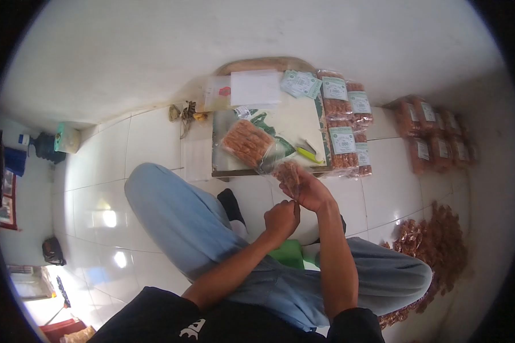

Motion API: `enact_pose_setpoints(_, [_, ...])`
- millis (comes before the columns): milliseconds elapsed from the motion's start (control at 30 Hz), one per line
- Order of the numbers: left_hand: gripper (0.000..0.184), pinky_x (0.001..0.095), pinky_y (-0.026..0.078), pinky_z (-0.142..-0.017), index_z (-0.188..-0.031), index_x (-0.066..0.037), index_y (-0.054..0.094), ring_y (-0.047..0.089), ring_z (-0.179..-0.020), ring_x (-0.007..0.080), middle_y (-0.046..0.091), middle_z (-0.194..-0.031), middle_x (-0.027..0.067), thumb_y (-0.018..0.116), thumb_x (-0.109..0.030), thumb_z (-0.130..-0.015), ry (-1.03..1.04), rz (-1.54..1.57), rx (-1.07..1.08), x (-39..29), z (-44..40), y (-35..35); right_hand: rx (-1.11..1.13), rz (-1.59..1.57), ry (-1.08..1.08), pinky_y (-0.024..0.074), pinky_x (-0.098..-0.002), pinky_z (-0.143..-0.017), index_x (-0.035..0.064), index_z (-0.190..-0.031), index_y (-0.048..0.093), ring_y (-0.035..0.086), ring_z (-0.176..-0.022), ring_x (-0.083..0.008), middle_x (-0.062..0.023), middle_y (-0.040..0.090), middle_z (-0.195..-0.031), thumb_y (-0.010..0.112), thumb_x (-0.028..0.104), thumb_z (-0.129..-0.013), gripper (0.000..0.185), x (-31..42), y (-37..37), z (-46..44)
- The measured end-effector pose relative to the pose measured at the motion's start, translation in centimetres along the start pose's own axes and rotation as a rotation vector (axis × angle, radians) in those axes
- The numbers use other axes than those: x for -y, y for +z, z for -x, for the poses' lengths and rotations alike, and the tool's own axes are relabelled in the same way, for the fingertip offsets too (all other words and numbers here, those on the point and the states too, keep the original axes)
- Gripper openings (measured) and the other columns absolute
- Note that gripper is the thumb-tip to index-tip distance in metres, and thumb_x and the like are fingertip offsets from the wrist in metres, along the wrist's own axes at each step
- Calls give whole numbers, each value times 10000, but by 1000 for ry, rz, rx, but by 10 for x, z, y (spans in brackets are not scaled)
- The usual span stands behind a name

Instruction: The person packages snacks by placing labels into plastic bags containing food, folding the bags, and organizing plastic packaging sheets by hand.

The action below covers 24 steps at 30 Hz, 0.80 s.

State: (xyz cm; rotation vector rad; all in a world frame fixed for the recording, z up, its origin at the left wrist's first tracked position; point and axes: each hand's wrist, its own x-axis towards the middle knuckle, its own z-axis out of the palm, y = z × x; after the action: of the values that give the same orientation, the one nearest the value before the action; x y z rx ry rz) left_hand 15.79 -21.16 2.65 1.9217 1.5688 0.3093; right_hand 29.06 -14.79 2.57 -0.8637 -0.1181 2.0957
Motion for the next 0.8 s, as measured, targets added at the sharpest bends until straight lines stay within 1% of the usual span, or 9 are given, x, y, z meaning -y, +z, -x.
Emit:
enact_pose_setpoints(100, [260,482,516,-605,-832,-63,647,656,-759,313,643,-803,133,470,-229,-924,42,-51,-110,6,1,-1,20,-17,50,513,-403,-941,85,-1330,484,569,-1117,-253,-121,569,-1260,532,290,-968,418,0,-1,-5])
enact_pose_setpoints(233, [197,466,511,-607,-854,-87,651,639,-734,311,627,-788,110,567,-265,-862,15,-103,18,6,6,-29,-17,42,-2,521,-390,-926,34,-1332,477,578,-1117,-314,-177,560,-1264,534,303,-964,460,-1,-3,-4])
enact_pose_setpoints(300, [173,455,506,-607,-865,-105,652,628,-697,312,611,-772,87,623,-271,-828,-7,-108,75,-9,4,-49,8,88,-87,507,-362,-911,20,-1309,487,574,-1111,-267,-154,578,-1225,524,287,-970,433,-2,-3,0])
enact_pose_setpoints(367, [213,436,513,-650,-920,-91,640,623,-766,297,584,-821,91,675,-240,-772,176,149,-245,-27,-6,-70,27,126,-165,492,-335,-896,6,-1286,497,571,-1104,-220,-131,596,-1186,514,272,-977,408,-14,-15,4])
enact_pose_setpoints(433, [209,436,512,-673,-920,-71,630,610,-806,300,568,-830,105,664,-196,-756,265,137,-349,-41,-30,-64,-80,423,-270,482,-317,-888,-25,-1268,496,572,-1084,-181,-96,602,-1164,529,244,-965,406,-21,-26,6])
enact_pose_setpoints(500, [209,435,511,-697,-920,-50,621,597,-847,302,552,-840,119,653,-152,-739,351,127,-464,-51,-48,-56,-105,336,-345,476,-310,-866,-23,-1246,520,578,-1017,-158,-64,608,-1121,569,223,-932,402,-34,-13,9])
enact_pose_setpoints(567, [262,401,507,-761,-951,-12,620,581,-923,319,564,-939,150,670,-175,-752,239,-189,-175,-50,-64,-45,-143,388,-562,486,-317,-835,-15,-1221,538,586,-977,-160,-65,615,-1103,599,190,-892,393,-39,-13,9])
enact_pose_setpoints(733, [184,410,514,-759,-880,-5,644,592,-891,334,588,-904,176,640,-157,-775,288,-235,-82,-48,-72,-38,-258,701,-678,489,-327,-857,-9,-1187,542,588,-1018,-168,-95,619,-1102,616,165,-854,383,-46,-24,1])
enact_pose_setpoints(800, [161,415,519,-750,-844,-6,649,598,-886,333,596,-892,180,632,-154,-782,316,-233,-102,-47,-69,-32,-72,618,-753,484,-346,-890,-5,-1201,553,584,-1088,-204,-117,629,-1134,655,217,-846,431,-47,-21,-3])
